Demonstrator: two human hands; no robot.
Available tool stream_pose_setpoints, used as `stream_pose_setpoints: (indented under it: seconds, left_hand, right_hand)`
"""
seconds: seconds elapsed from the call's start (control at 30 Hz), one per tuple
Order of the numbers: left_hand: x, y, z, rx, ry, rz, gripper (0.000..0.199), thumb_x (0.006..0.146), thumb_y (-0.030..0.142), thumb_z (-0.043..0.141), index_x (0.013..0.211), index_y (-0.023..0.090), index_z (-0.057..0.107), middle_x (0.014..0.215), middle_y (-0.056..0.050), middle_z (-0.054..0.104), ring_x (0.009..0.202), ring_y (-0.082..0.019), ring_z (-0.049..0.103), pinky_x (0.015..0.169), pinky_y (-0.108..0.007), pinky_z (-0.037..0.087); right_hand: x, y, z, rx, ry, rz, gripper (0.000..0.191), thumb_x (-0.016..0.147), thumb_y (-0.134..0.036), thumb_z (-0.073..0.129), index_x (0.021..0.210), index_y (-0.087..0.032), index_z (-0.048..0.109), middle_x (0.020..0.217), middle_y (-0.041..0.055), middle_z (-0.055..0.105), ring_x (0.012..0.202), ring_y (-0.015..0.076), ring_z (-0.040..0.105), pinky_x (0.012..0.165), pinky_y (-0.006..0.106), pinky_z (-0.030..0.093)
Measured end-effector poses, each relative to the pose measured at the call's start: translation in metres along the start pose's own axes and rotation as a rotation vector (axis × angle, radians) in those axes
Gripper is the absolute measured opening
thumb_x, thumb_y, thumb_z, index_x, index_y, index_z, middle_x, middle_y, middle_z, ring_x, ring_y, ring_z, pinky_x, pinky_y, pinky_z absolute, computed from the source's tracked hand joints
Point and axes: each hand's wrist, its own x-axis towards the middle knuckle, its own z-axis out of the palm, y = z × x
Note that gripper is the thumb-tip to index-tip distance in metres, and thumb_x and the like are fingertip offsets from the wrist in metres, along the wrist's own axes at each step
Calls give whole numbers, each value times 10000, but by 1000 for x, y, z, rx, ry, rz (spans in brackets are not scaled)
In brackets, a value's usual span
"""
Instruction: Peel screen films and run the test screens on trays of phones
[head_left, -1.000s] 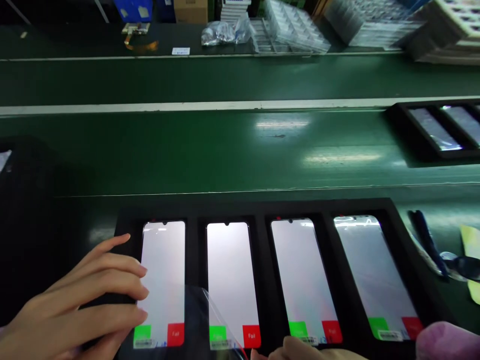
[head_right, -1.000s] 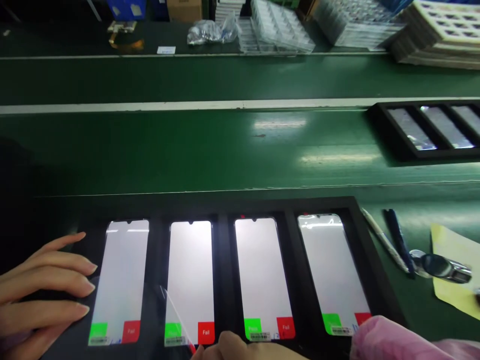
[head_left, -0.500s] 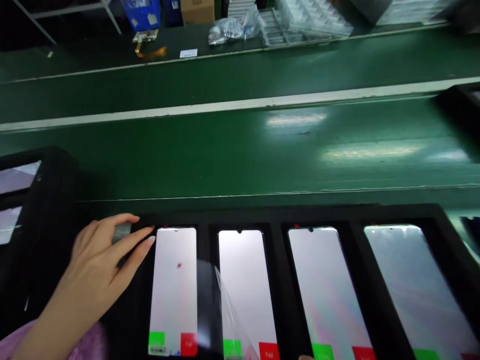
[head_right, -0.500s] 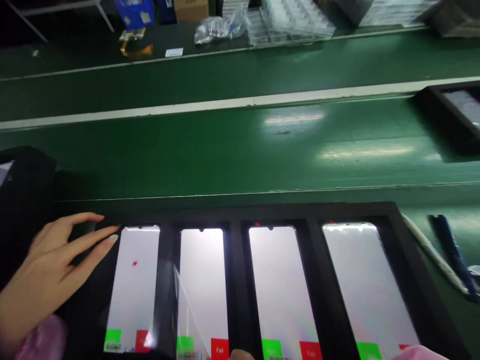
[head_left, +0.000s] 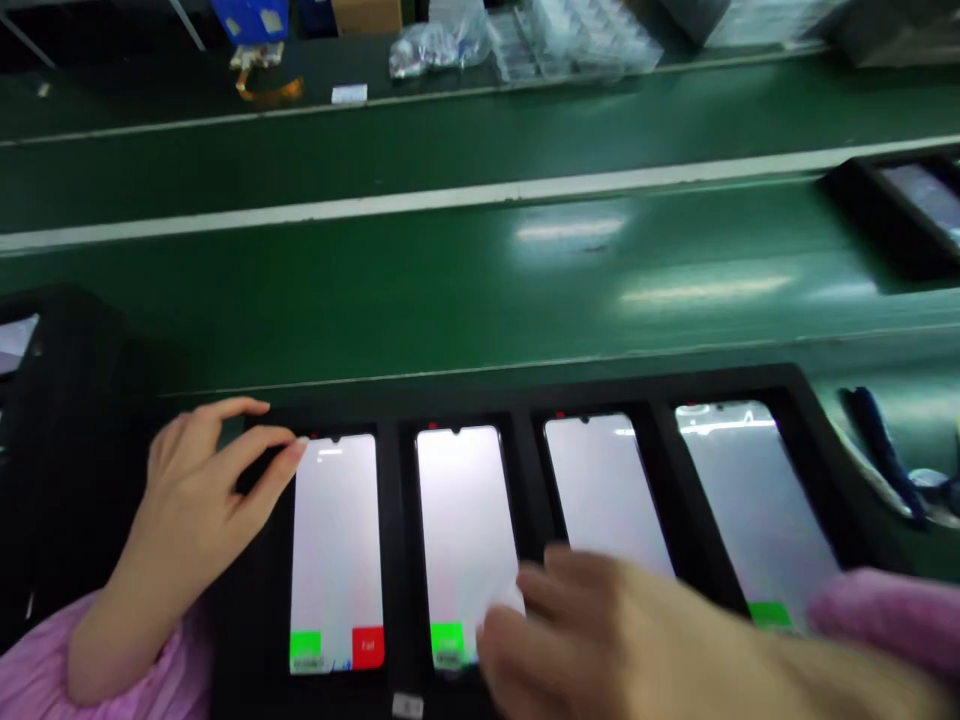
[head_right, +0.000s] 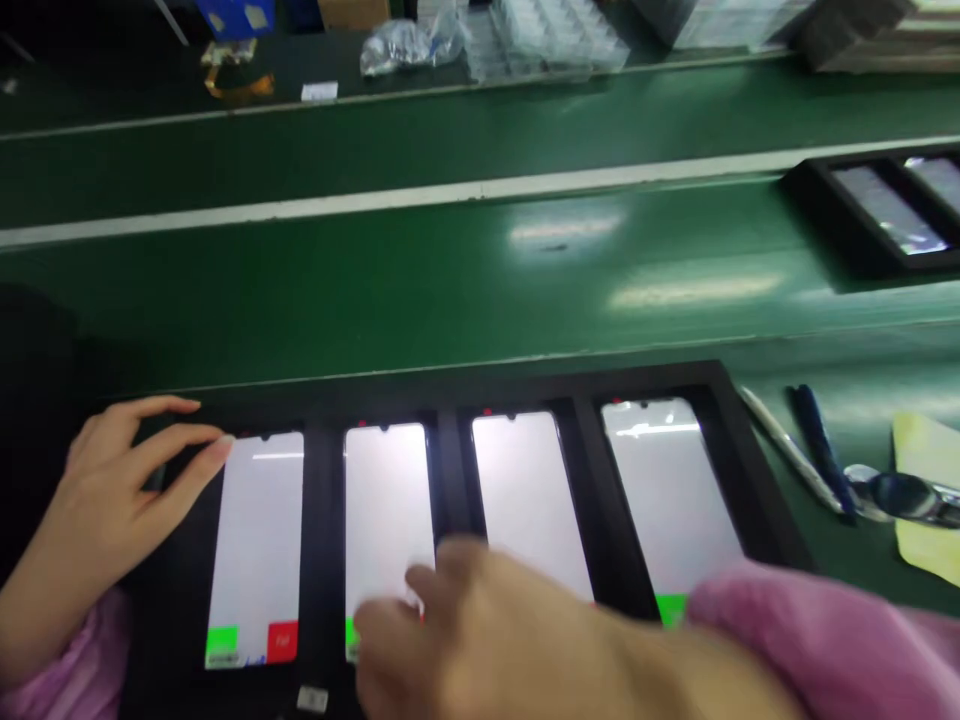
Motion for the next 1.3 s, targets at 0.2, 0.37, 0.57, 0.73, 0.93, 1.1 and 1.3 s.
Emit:
stream_pose_setpoints:
  seconds: [0.2, 0.37, 0.57, 0.73, 0.93, 1.1, 1.3]
  left_hand:
    - [7, 14, 0, -46, -7, 30, 256, 1008, 463, 579, 1049, 289, 762, 1324, -66, 652, 1255, -331, 618, 1142, -587, 424]
    - [12, 15, 3, -169, 3, 2, 197, 962, 442, 641, 999, 287, 756, 1276, -57, 670, 1176, -289, 662, 1044, -504, 526]
    - [17, 14, 0, -276, 2, -45, 101, 914, 387, 703, 909, 306, 763, 1222, -22, 697, 1177, -259, 671, 885, -405, 573]
    - [1, 28, -13, -266, -3, 36, 81, 936, 346, 700, 892, 283, 728, 1082, 11, 745, 1066, -231, 693, 993, -439, 555]
    - [-37, 73, -27, -53, -146, 419, 432, 979, 44, 468, 1290, 287, 645, 960, 21, 717, 920, -168, 678, 1252, -695, 246]
    - [-35, 95, -13, 221, -72, 480, 648, 846, -118, 467, 1349, 246, 653, 855, 16, 625, 817, -153, 582, 1206, -755, 234]
    - [-47, 102, -8, 186, -147, 425, 676, 848, -68, 514, 1386, 321, 648, 883, 20, 648, 896, -177, 594, 1282, -680, 100]
  right_hand:
    - [35, 63, -46, 462, 396, 562, 56, 942, -220, 698, 905, -196, 733, 783, -8, 668, 607, 115, 562, 525, 280, 408]
    - [34, 64, -56, 556, 552, 734, 38, 894, -222, 776, 862, -212, 758, 844, 20, 720, 727, 154, 628, 619, 310, 461]
    - [29, 36, -52, 482, 581, 767, 40, 903, -192, 780, 868, -210, 770, 847, 7, 730, 657, 114, 613, 571, 292, 412]
    - [27, 23, -50, 490, 580, 763, 50, 917, -204, 759, 868, -198, 749, 840, -3, 712, 550, 70, 531, 481, 275, 345]
    - [19, 30, -48, 589, 564, 739, 107, 928, -302, 753, 912, -216, 692, 798, -11, 655, 517, 86, 546, 427, 254, 394]
    - [17, 49, -46, 616, 533, 698, 177, 920, -390, 773, 925, -231, 695, 737, -24, 621, 504, 89, 534, 378, 222, 366]
    - [17, 61, -50, 655, 467, 729, 183, 953, -394, 732, 960, -215, 692, 684, -27, 581, 483, 83, 484, 358, 218, 329]
